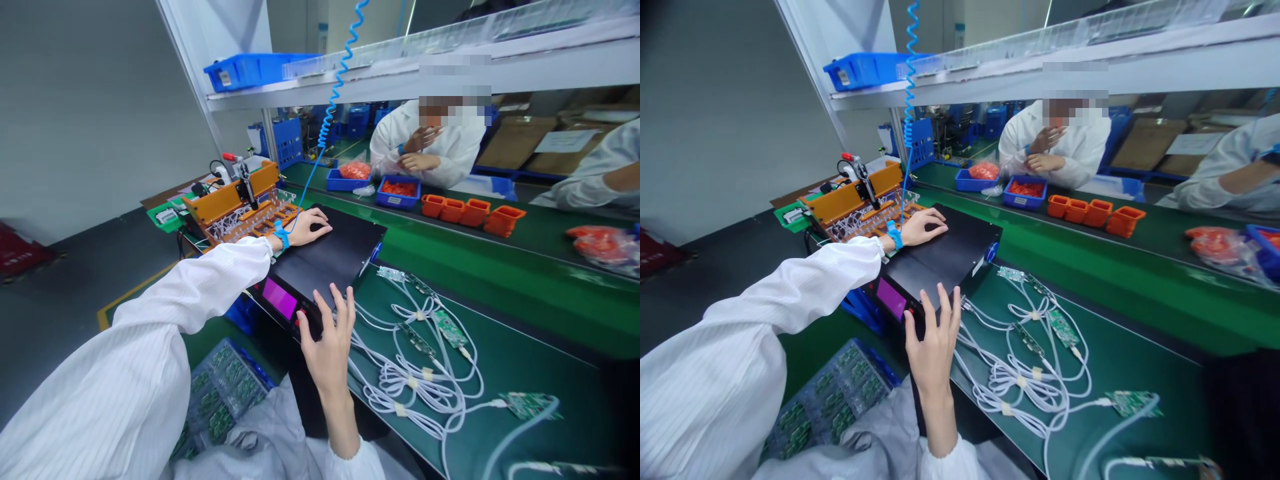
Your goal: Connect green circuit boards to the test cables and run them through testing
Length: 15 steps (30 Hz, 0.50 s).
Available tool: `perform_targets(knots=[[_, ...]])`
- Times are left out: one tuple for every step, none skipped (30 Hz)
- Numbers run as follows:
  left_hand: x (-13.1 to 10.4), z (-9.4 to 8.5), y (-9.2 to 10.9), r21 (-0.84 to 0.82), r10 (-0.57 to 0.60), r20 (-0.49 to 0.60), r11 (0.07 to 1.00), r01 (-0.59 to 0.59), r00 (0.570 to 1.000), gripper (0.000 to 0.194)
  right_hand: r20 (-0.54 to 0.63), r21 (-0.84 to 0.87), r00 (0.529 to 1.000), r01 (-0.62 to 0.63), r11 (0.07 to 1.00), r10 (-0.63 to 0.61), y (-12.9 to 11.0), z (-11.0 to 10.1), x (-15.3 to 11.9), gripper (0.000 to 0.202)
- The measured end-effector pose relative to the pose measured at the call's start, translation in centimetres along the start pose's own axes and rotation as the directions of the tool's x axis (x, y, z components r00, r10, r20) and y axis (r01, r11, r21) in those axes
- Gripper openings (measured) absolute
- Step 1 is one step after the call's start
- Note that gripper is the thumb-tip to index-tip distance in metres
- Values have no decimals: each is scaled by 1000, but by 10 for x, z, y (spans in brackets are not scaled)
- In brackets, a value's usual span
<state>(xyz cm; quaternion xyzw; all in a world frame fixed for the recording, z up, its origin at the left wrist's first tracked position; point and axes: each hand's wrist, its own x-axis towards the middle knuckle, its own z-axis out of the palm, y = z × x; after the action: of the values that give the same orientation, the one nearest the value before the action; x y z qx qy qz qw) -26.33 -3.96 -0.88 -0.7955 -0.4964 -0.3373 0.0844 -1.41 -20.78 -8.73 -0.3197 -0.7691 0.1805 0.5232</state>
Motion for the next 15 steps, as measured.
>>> perform_targets(knots=[[0,0,0,0,-1,-3,1000,1,1000,23,4,-5,1000,5,1000,-5,0,-1,0,42],[0,0,0,-2,0,-7,1000,0,1000,23,7,-7,1000,6,1000,-6,0,-2,0,42],[0,1,0,-3,3,-9,1000,-3,1000,23,7,-5,1000,6,1000,-6,0,-3,0,42],[0,1,1,-5,4,-9,1000,-4,1000,24,6,-1,1000,4,1000,-4,0,-3,0,41],[0,1,1,-5,3,-8,1000,-3,1000,24,5,3,1000,1,1000,-1,-1,-3,0,40],[0,1,1,-5,0,-4,1000,0,1000,24,3,7,1000,-2,1000,2,-1,-3,0,40],[0,0,1,-5,-4,-1,1000,4,1000,24,3,10,1000,-4,1000,4,-1,-3,0,40],[0,0,1,-4,-9,1,1000,9,1000,24,1,12,1000,-6,1000,6,-1,-2,0,39],[0,0,1,-4,-14,1,1000,14,1000,23,-1,14,1000,-6,1000,6,-1,-2,0,39],[0,0,1,-3,-17,1,1000,17,1000,23,-4,15,1000,-4,1000,4,-1,-2,0,38],[0,0,1,-2,-19,1,1000,19,1000,23,-8,17,1000,-1,1000,1,0,-1,0,38],[0,0,1,-1,-19,0,1000,19,1000,23,-11,18,1000,1,1000,-1,0,-1,1,38],[0,0,1,-1,-16,0,1000,16,1000,23,-13,19,1000,3,1000,-2,0,-1,1,38],[0,0,1,-3,-11,-1,1000,11,1000,24,-12,20,1000,3,1000,-3,1,-1,1,38],[0,0,1,-6,-4,-4,1000,4,1000,24,-10,20,1000,4,1000,-3,1,-1,1,38]])
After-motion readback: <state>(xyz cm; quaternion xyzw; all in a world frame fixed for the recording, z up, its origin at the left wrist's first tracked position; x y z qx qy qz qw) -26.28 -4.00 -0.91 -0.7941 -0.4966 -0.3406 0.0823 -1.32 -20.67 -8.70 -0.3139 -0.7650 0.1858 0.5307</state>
